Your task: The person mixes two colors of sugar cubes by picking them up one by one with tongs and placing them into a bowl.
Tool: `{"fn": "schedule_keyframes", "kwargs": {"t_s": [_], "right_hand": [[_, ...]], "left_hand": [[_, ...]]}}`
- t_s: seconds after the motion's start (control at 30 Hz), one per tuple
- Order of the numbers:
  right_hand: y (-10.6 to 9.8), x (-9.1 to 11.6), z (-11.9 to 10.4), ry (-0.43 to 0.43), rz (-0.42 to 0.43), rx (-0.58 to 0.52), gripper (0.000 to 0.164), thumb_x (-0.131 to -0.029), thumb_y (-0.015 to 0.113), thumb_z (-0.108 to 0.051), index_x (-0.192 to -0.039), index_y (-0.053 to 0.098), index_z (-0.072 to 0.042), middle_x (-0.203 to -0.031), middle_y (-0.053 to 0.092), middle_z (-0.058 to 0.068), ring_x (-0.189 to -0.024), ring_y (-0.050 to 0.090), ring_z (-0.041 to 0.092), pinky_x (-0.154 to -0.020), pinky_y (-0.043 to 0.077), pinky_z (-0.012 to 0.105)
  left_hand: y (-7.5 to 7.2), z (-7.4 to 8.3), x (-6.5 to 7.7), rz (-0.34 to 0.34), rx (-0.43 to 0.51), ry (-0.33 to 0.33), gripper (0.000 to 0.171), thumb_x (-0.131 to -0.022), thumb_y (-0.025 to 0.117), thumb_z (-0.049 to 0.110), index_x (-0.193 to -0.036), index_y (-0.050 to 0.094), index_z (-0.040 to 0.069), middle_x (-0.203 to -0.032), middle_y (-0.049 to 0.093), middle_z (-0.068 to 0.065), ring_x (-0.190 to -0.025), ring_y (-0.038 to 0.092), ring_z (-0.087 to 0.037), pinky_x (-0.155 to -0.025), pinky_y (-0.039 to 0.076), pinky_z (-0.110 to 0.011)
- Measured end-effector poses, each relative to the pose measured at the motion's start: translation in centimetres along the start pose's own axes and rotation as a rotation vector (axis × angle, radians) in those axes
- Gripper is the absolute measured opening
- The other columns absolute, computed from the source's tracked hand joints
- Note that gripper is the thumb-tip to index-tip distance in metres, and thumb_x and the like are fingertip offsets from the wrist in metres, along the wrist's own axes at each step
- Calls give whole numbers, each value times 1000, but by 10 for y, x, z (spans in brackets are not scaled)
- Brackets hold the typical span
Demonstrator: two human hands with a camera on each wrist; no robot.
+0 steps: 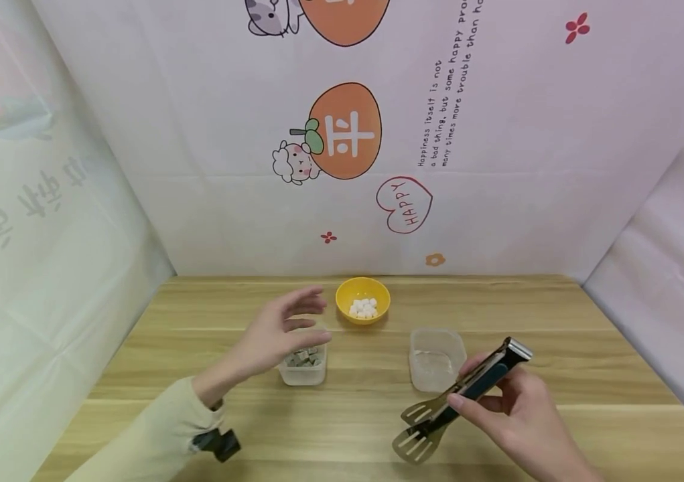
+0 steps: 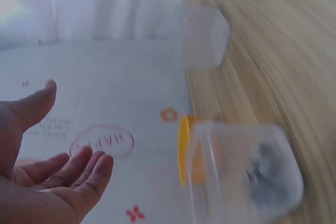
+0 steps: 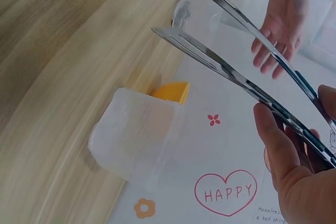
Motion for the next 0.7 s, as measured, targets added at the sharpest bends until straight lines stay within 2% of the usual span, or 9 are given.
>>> {"fn": "schedule_keyframes", "kwargs": {"t_s": [0.13, 0.27, 0.43, 0.7], "right_hand": [[2, -2, -1, -6, -15, -19, 37, -85, 85, 4, -113, 63, -3, -103, 69, 9, -85, 72, 17, -63, 67, 35], [5, -3, -2, -2, -28, -43, 36, -84, 85, 4, -112, 64, -2, -104, 68, 11, -86, 73, 19, -65, 67, 37], [8, -5, -2, 3, -29, -57, 36, -85, 85, 4, -113, 63, -2, -105, 66, 13, -87, 72, 19, -66, 67, 38], [12, -8, -3, -19, -22, -53, 36, -84, 85, 5, -112, 63, -3, -103, 67, 15, -87, 71, 18, -68, 67, 36]], "left_hand": [[-24, -21, 17, 56, -63, -25, 82, -88, 87, 12, -156, 44, -1, -146, 58, -19, -135, 55, -37, -113, 50, -47], [-35, -45, 29, 79, -111, -99, 91, -86, 88, 12, -159, 36, -4, -156, 48, -24, -143, 45, -43, -118, 42, -56], [-36, -71, 35, 47, -107, -197, 107, -78, 94, 12, -161, 29, -6, -162, 37, -28, -149, 36, -47, -122, 35, -57], [-28, -91, 38, -12, -106, -239, 115, -71, 96, 5, -160, 24, -11, -158, 38, -34, -144, 39, -53, -121, 32, -63]]}}
Point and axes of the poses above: each hand's wrist, its own x-axis away from the middle knuckle, its own y-axis out of the palm, z = x × y, the point moved 1 cm from there along -x, towards the middle knuckle
